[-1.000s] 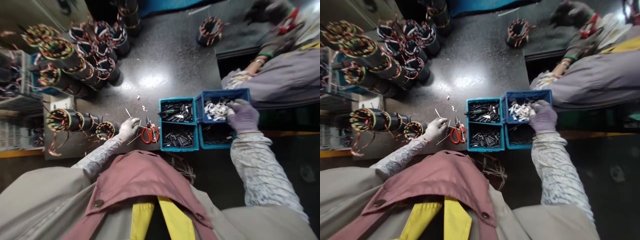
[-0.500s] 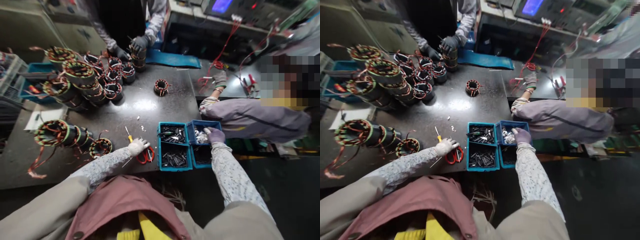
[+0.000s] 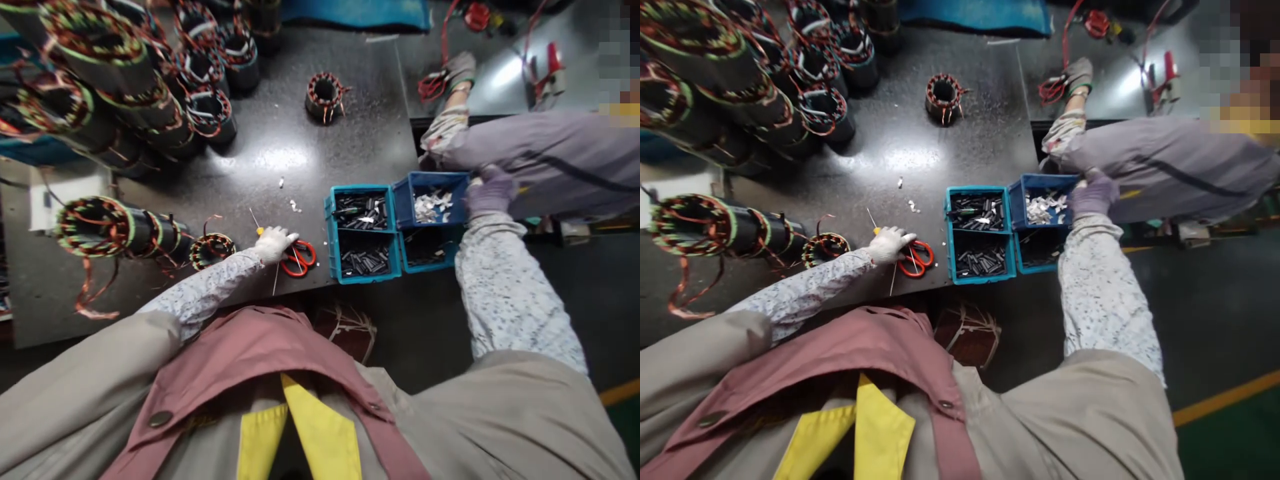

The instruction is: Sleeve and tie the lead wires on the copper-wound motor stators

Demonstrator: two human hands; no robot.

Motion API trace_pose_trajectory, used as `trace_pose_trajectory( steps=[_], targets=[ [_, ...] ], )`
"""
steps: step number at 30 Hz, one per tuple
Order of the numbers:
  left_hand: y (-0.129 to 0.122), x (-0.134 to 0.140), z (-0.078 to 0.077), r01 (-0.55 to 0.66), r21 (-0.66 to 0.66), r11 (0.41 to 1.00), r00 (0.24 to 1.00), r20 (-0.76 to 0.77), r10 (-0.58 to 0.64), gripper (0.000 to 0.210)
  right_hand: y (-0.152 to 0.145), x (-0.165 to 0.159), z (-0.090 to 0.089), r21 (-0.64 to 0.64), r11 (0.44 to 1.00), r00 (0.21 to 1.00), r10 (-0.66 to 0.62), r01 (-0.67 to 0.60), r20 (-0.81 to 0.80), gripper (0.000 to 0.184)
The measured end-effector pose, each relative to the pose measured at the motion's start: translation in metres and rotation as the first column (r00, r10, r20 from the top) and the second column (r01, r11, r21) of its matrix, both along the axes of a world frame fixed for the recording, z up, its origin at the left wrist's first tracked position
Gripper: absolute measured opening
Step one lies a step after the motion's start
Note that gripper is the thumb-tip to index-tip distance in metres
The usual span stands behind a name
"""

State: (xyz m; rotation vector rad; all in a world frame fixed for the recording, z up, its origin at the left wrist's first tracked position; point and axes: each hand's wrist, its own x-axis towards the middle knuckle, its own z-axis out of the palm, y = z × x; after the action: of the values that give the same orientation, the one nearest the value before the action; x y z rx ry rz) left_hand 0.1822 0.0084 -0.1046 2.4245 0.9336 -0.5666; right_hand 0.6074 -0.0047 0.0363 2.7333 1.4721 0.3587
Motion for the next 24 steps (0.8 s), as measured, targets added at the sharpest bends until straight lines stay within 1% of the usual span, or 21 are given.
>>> trace_pose_trajectory(
  steps=[1, 2, 3, 4, 5, 6, 7, 8, 9, 10, 11, 12, 13, 15, 16, 19, 21, 22, 23, 24],
  targets=[
    [-0.002, -0.004, 0.000, -0.011, 0.007, 1.000, 1.000, 0.009, 0.010, 0.068, -0.009, -0.018, 0.003, 0.061, 0.998, 0.998, 0.021, -0.017, -0.066, 0.037],
    [-0.004, -0.007, 0.000, -0.022, 0.013, 1.000, 1.000, 0.019, 0.022, 0.069, -0.022, -0.043, 0.003, 0.125, 0.990, 0.986, 0.077, -0.059, -0.148, 0.038],
    [-0.006, -0.010, 0.000, -0.034, 0.017, 0.999, 0.999, 0.031, 0.033, 0.068, -0.038, -0.074, -0.002, 0.193, 0.963, 0.952, 0.226, -0.187, -0.207, 0.038],
    [-0.007, -0.013, 0.000, -0.046, 0.019, 0.999, 0.998, 0.041, 0.045, 0.068, -0.056, -0.109, -0.011, 0.214, 0.927, 0.889, 0.360, -0.308, -0.283, 0.037],
    [-0.008, -0.014, 0.000, -0.058, 0.018, 0.998, 0.997, 0.051, 0.057, 0.067, -0.074, -0.148, -0.024, 0.169, 0.896, 0.808, 0.443, -0.410, -0.388, 0.034],
    [-0.008, -0.015, 0.000, -0.068, 0.015, 0.998, 0.996, 0.061, 0.067, 0.067, -0.090, -0.186, -0.040, 0.118, 0.872, 0.754, 0.473, -0.475, -0.456, 0.029],
    [-0.008, -0.016, 0.000, -0.075, 0.010, 0.997, 0.995, 0.070, 0.074, 0.066, -0.102, -0.223, -0.059, 0.083, 0.856, 0.723, 0.479, -0.510, -0.499, 0.026],
    [-0.007, -0.015, -0.001, -0.078, 0.002, 0.997, 0.994, 0.081, 0.078, 0.066, -0.110, -0.255, -0.078, 0.026, 0.850, 0.709, 0.456, -0.526, -0.538, 0.030],
    [-0.006, -0.014, -0.001, -0.077, -0.007, 0.997, 0.992, 0.095, 0.077, 0.066, -0.113, -0.281, -0.095, -0.125, 0.849, 0.737, 0.362, -0.514, -0.571, 0.038],
    [-0.004, -0.013, -0.003, -0.072, -0.018, 0.997, 0.991, 0.111, 0.074, 0.064, -0.112, -0.300, -0.111, -0.245, 0.836, 0.767, 0.281, -0.491, -0.577, 0.046],
    [-0.002, -0.011, -0.004, -0.070, -0.029, 0.997, 0.989, 0.127, 0.073, 0.061, -0.108, -0.313, -0.123, -0.354, 0.814, 0.795, 0.201, -0.460, -0.572, 0.051],
    [0.001, -0.009, -0.005, -0.071, -0.040, 0.997, 0.987, 0.142, 0.076, 0.054, -0.103, -0.320, -0.132, -0.432, 0.793, 0.818, 0.139, -0.430, -0.559, 0.053],
    [0.005, -0.007, -0.005, -0.082, -0.048, 0.995, 0.984, 0.155, 0.089, 0.044, -0.098, -0.323, -0.138, -0.470, 0.781, 0.828, 0.104, -0.411, -0.551, 0.052],
    [0.019, -0.003, -0.005, -0.143, -0.048, 0.989, 0.972, 0.180, 0.149, 0.032, -0.095, -0.319, -0.142, -0.481, 0.784, 0.830, 0.078, -0.394, -0.553, 0.046],
    [0.030, -0.002, -0.003, -0.193, -0.035, 0.980, 0.962, 0.190, 0.197, 0.032, -0.096, -0.316, -0.142, -0.473, 0.790, 0.825, 0.072, -0.390, -0.560, 0.044],
    [0.069, 0.004, 0.004, -0.373, 0.055, 0.926, 0.911, 0.213, 0.354, 0.038, -0.104, -0.305, -0.141, -0.473, 0.808, 0.807, 0.007, -0.352, -0.590, 0.045],
    [0.095, 0.009, 0.008, -0.459, 0.115, 0.881, 0.875, 0.228, 0.426, 0.046, -0.104, -0.302, -0.142, -0.463, 0.828, 0.785, -0.046, -0.316, -0.618, 0.047],
    [0.105, 0.013, 0.008, -0.475, 0.129, 0.871, 0.868, 0.231, 0.439, 0.054, -0.103, -0.302, -0.144, -0.449, 0.843, 0.771, -0.067, -0.297, -0.634, 0.047],
    [0.111, 0.017, 0.008, -0.469, 0.130, 0.874, 0.872, 0.226, 0.434, 0.062, -0.101, -0.303, -0.145, -0.428, 0.861, 0.756, -0.081, -0.275, -0.650, 0.047],
    [0.114, 0.022, 0.007, -0.438, 0.121, 0.891, 0.887, 0.215, 0.408, 0.067, -0.100, -0.304, -0.147, -0.395, 0.883, 0.739, -0.085, -0.255, -0.668, 0.047]
  ],
)
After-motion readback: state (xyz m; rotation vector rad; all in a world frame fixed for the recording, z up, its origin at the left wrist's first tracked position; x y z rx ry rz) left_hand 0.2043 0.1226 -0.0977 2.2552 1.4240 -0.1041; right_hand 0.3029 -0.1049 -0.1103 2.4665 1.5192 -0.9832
